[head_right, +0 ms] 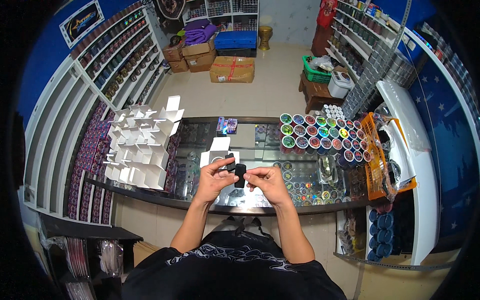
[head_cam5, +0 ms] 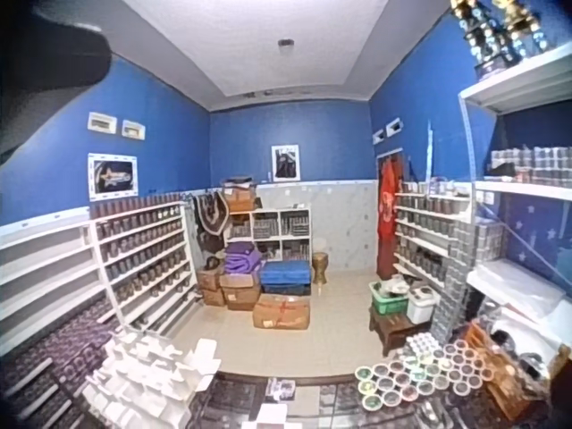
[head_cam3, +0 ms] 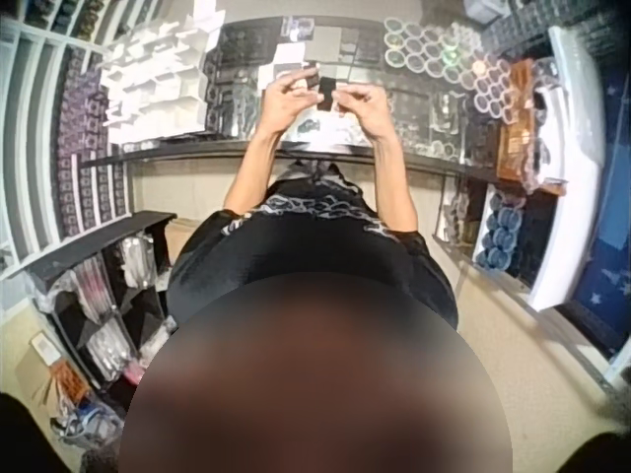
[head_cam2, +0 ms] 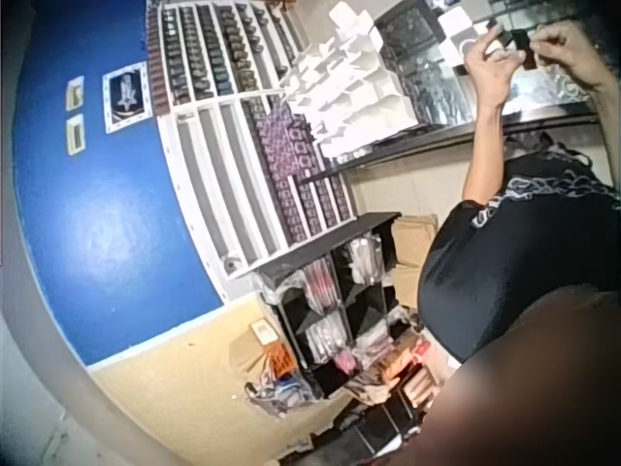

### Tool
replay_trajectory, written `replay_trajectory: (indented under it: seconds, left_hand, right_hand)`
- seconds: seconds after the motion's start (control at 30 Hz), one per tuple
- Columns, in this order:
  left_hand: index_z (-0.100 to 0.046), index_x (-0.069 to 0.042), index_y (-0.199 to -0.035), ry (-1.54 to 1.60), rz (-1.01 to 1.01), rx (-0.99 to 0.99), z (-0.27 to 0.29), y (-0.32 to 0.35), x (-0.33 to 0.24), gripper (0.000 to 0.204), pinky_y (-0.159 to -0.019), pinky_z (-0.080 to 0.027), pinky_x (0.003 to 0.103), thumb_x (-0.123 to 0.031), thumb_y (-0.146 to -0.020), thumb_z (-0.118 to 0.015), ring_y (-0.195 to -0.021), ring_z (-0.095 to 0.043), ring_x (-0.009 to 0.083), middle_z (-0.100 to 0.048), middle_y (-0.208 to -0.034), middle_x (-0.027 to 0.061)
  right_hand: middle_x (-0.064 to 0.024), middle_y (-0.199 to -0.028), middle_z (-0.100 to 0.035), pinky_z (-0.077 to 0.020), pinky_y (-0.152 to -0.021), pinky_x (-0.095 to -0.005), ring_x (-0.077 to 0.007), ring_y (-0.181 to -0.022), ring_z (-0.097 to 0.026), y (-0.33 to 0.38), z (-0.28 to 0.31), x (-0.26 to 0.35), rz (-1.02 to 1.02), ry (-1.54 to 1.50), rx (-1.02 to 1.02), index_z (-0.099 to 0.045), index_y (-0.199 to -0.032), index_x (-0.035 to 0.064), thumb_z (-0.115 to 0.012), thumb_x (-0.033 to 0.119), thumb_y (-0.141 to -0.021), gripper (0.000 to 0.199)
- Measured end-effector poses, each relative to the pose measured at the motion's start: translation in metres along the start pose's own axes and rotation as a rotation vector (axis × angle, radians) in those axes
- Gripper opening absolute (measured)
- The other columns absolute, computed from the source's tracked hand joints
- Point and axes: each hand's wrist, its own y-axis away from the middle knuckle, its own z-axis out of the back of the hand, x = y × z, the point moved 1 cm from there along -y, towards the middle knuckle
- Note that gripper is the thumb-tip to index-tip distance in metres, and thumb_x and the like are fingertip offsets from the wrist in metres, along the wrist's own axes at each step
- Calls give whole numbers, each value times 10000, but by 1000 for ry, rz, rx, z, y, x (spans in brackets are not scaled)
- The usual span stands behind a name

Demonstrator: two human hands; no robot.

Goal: Assembling and boxing toy spinning top components in a retail environment.

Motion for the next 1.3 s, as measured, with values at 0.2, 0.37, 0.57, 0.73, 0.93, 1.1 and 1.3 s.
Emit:
replay_trajectory:
  seconds: [0.2,0.37,0.57,0.73,0.93,1.1,1.3]
  left_hand:
    - [-606,18,-1184,-3,15,-7,1,6,4,515,-783,-529,192,127,-698,-737,-846,-639,100,-505,-1006,9]
    - [-605,16,-1186,2,-32,-48,7,9,2,525,-790,-531,201,137,-692,-734,-840,-629,97,-526,-989,2]
    - [-599,14,-1197,26,-9,-30,25,8,-6,534,-789,-536,209,141,-694,-726,-839,-629,99,-524,-999,5]
    - [-594,11,-1207,23,-37,12,45,5,-21,541,-795,-538,215,139,-697,-721,-848,-629,98,-529,-1041,23]
    - [-584,17,-1218,20,-85,62,70,2,-34,528,-797,-539,215,140,-717,-695,-859,-634,108,-530,-1060,40]
    - [-590,16,-1209,-2,-37,64,93,0,-40,526,-766,-535,202,124,-711,-721,-851,-633,106,-534,-1030,32]
    - [-580,33,-1212,16,-80,33,114,-1,-50,544,-755,-540,204,129,-698,-731,-849,-644,120,-513,-1013,26]
  right_hand:
    - [-42,-722,-653,-442,-524,-200,-72,-603,-579,1,1,-5,-23,20,25,-660,-861,-15,-709,32,-809,85]
    - [-20,-715,-644,-429,-529,-190,-49,-590,-549,-3,-6,-5,-23,70,30,-653,-854,-1,-718,41,-803,93]
    - [-4,-718,-640,-413,-525,-181,-38,-597,-540,-9,-24,-13,2,111,18,-653,-871,3,-732,63,-797,123]
    - [-4,-711,-642,-414,-527,-194,-44,-593,-534,-16,-49,-13,34,221,-25,-686,-850,2,-731,104,-808,119]
    - [-13,-705,-644,-444,-543,-203,-50,-602,-554,-26,-75,-18,78,231,-64,-674,-848,-10,-730,78,-808,112]
    - [-47,-727,-649,-486,-554,-224,-79,-626,-596,-33,-99,-25,55,159,-69,-650,-862,-31,-694,27,-821,84]
    - [-75,-798,-672,-538,-594,-243,-104,-684,-634,-35,-122,-41,12,82,-68,-638,-917,-49,-709,29,-813,148]
